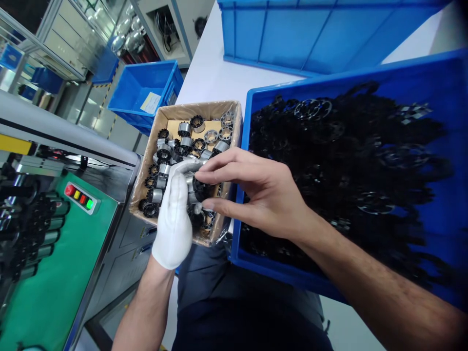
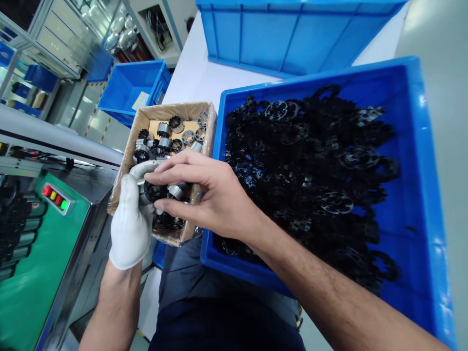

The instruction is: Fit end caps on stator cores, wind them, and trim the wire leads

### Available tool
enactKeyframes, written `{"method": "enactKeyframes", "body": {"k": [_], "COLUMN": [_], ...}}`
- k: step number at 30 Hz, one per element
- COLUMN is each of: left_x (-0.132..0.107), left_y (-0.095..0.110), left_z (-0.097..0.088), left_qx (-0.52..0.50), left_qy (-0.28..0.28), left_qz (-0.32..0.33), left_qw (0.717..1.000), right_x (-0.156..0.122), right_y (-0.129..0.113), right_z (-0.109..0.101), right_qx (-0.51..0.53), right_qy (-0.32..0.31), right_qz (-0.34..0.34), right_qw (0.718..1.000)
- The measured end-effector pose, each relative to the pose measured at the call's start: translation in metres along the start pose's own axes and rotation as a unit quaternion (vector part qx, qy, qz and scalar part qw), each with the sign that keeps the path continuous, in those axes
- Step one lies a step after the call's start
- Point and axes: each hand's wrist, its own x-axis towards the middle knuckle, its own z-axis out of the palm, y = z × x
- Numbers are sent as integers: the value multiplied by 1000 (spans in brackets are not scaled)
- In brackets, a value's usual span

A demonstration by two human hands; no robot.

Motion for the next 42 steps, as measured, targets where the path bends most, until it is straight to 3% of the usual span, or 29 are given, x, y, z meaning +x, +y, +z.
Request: {"method": "enactKeyframes", "body": {"k": [3, 7, 9, 11, 13, 16, 18, 21, 23, 26, 29, 36, 42], "left_x": [-2, 5, 25, 62, 109, 178, 206, 215, 208, 197, 199, 223, 226], "left_y": [4, 14, 16, 13, 6, -5, -9, -7, -1, 8, 13, 10, 12], "left_z": [4, 8, 3, -5, -13, -17, -13, -2, 9, 30, 48, 59, 56], "left_qx": [-14, -82, -49, 71, 245, 349, 383, 433, 491, 569, 582, 562, 493], "left_qy": [7, -39, -32, 14, 44, 17, -20, -44, -67, -168, -244, -271, -241], "left_qz": [14, 6, 21, 54, 61, 11, -5, 22, 82, 168, 189, 186, 135], "left_qw": [1000, 996, 998, 996, 967, 937, 924, 900, 865, 787, 752, 759, 825], "right_x": [-1, 1, 6, 11, 12, 6, 0, -6, -7, -4, -2, -1, -2], "right_y": [3, 7, 10, 14, 20, 32, 41, 50, 54, 56, 57, 60, 67], "right_z": [4, 0, -14, -35, -56, -73, -73, -65, -61, -58, -58, -55, -57], "right_qx": [-13, -24, -78, -205, -385, -546, -551, -535, -531, -527, -518, -503, -455], "right_qy": [0, -4, 8, 34, 20, -103, -156, -172, -175, -168, -155, -116, -91], "right_qz": [-20, -20, -1, 57, 161, 311, 352, 367, 372, 366, 360, 376, 357], "right_qw": [1000, 1000, 997, 977, 908, 771, 740, 741, 741, 748, 761, 769, 811]}}
